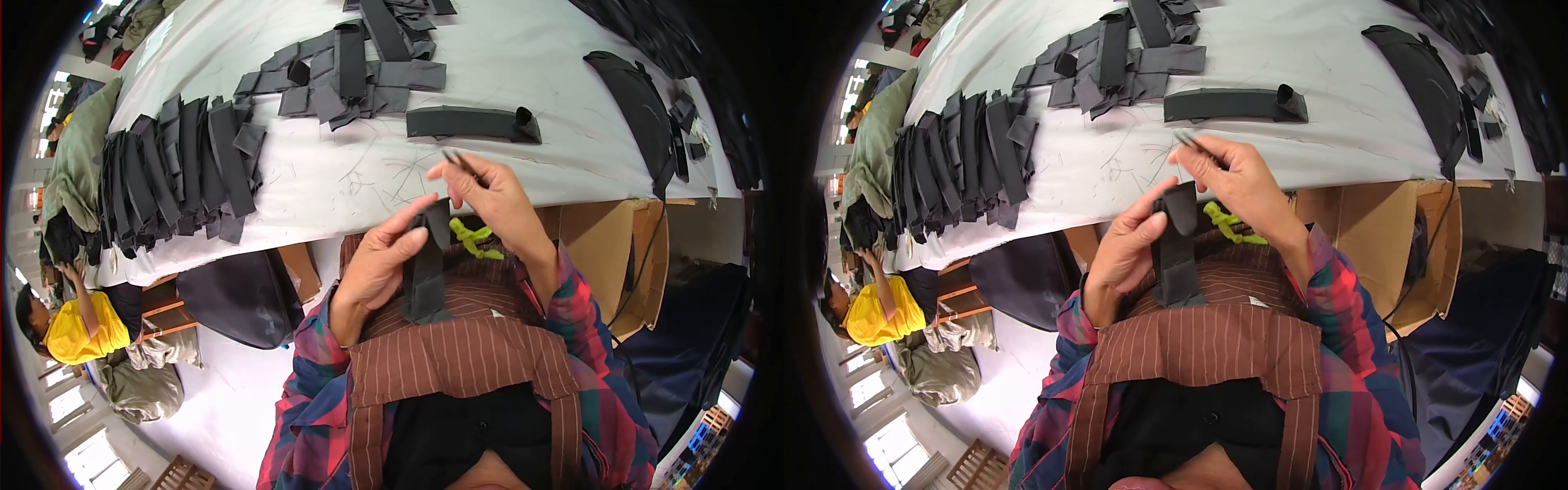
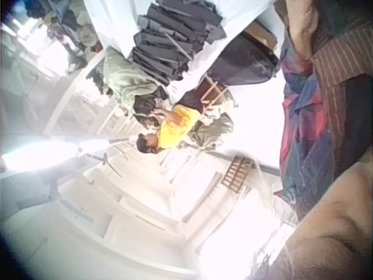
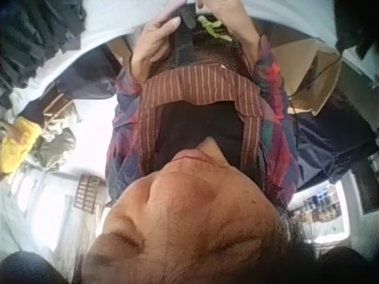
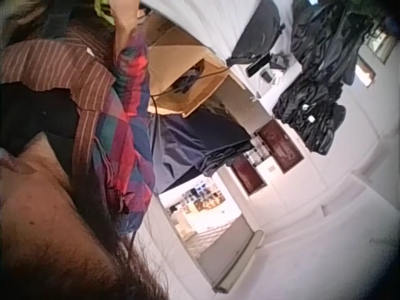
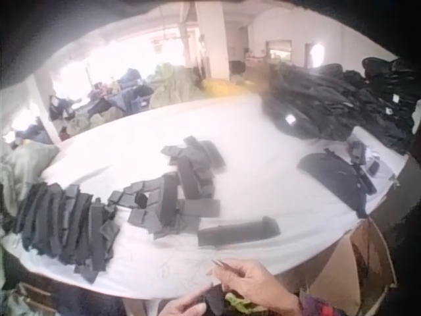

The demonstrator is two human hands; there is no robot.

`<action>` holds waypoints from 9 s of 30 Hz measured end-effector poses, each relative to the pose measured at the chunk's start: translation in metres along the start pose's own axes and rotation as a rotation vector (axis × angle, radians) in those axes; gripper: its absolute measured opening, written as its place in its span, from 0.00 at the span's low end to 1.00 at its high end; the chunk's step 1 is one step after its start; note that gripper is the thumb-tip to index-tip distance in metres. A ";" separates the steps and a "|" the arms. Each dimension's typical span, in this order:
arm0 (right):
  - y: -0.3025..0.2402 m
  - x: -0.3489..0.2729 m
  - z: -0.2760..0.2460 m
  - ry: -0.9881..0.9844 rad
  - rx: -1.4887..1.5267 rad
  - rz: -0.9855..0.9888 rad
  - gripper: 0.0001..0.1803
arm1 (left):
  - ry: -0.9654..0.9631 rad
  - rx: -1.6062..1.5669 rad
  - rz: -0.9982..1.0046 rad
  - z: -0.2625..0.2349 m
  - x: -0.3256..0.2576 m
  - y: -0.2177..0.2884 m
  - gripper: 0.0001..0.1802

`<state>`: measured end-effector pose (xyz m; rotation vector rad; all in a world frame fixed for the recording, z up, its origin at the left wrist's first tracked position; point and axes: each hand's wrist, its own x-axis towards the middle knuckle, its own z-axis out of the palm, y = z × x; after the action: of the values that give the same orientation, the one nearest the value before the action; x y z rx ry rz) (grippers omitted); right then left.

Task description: Using small snips to trim or mark black fabric components in a factory setting.

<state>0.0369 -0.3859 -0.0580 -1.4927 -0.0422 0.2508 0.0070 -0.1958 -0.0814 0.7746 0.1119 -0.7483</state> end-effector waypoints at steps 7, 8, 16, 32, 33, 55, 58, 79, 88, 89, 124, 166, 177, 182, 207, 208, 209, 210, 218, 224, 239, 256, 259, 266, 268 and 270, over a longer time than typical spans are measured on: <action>0.011 -0.007 -0.002 -0.098 -0.202 0.028 0.10 | -0.004 0.336 0.236 0.021 -0.009 0.008 0.38; 0.007 -0.007 -0.002 -0.135 -0.193 0.011 0.10 | -0.015 0.327 0.247 0.019 -0.008 0.006 0.41; 0.001 -0.024 0.007 -0.441 0.252 0.188 0.23 | -0.084 1.189 0.872 0.043 -0.025 0.044 0.30; -0.004 -0.027 0.039 -0.108 -0.106 -0.193 0.14 | 0.365 0.678 0.539 -0.016 -0.018 0.016 0.49; -0.001 -0.027 0.039 -0.109 -0.105 -0.193 0.14 | 0.290 0.519 0.493 -0.016 -0.017 0.016 0.50; 0.012 -0.019 0.042 0.032 -0.322 -0.352 0.25 | 0.356 -0.159 0.331 -0.046 -0.011 0.020 0.12; 0.018 -0.020 0.040 0.084 -0.391 -0.404 0.24 | 0.293 -0.177 0.266 -0.043 -0.013 0.020 0.15; 0.022 -0.016 0.033 0.010 -0.392 -0.389 0.21 | 0.293 0.026 0.393 -0.010 0.002 0.037 0.14; 0.006 -0.014 0.027 0.162 -0.406 -0.399 0.19 | 0.419 0.092 0.590 0.003 -0.002 0.037 0.10; 0.000 -0.017 0.029 0.198 -0.408 -0.380 0.18 | 0.454 0.092 0.645 0.006 -0.003 0.038 0.12; -0.012 -0.009 0.040 0.186 -0.691 -0.465 0.11 | 0.451 0.507 0.993 0.007 0.008 0.025 0.31; -0.047 0.003 0.014 0.261 -0.474 -0.376 0.11 | 0.158 0.278 0.522 0.029 0.012 0.082 0.20; -0.054 0.051 -0.008 0.332 -0.736 -0.668 0.12 | 0.119 0.378 0.332 0.056 0.043 0.081 0.26; -0.052 0.062 -0.023 0.244 -0.730 -0.653 0.10 | 0.133 0.424 0.211 0.060 0.041 0.084 0.30; -0.062 0.079 -0.019 -0.367 -0.166 -0.301 0.17 | 0.213 0.573 0.111 0.054 -0.008 0.076 0.32; -0.057 0.079 -0.015 -0.403 -0.206 -0.327 0.20 | 0.218 0.563 0.101 0.055 -0.012 0.076 0.33; -0.059 0.077 -0.010 -0.426 -0.206 -0.338 0.17 | 0.223 0.553 0.089 0.053 -0.015 0.074 0.33; -0.053 0.075 -0.008 -0.436 -0.204 -0.346 0.14 | 0.221 0.550 0.121 0.053 -0.015 0.069 0.33; -0.052 0.076 0.009 -0.255 -0.222 -0.543 0.08 | 0.351 0.645 0.323 0.058 -0.025 0.049 0.34; -0.059 0.074 0.008 -0.099 -0.244 -0.540 0.10 | 0.490 0.761 0.381 0.061 -0.022 0.046 0.26; -0.036 0.050 0.058 -0.181 -0.513 -0.803 0.13 | 0.476 -0.265 0.587 0.008 -0.004 0.055 0.08; -0.032 0.029 0.076 -0.209 -0.632 -0.891 0.16 | 0.410 -0.096 0.521 0.008 -0.024 0.055 0.11; -0.032 0.026 0.078 -0.206 -0.628 -0.915 0.16 | 0.336 -0.091 0.481 0.005 -0.029 0.054 0.10; -0.023 0.021 0.083 -0.227 -0.598 -0.873 0.16 | 0.356 -0.005 0.483 0.005 -0.040 0.056 0.07; -0.022 0.017 0.083 -0.229 -0.552 -0.829 0.15 | 0.342 0.034 0.495 0.004 -0.040 0.054 0.07; -0.026 0.016 0.080 -0.208 -0.572 -0.840 0.14 | 0.350 0.076 0.492 0.007 -0.036 0.054 0.07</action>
<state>0.0414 -0.3063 -0.0280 -1.8650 -0.9523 -0.3181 0.0142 -0.1545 -0.0312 0.9541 0.2003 -0.1471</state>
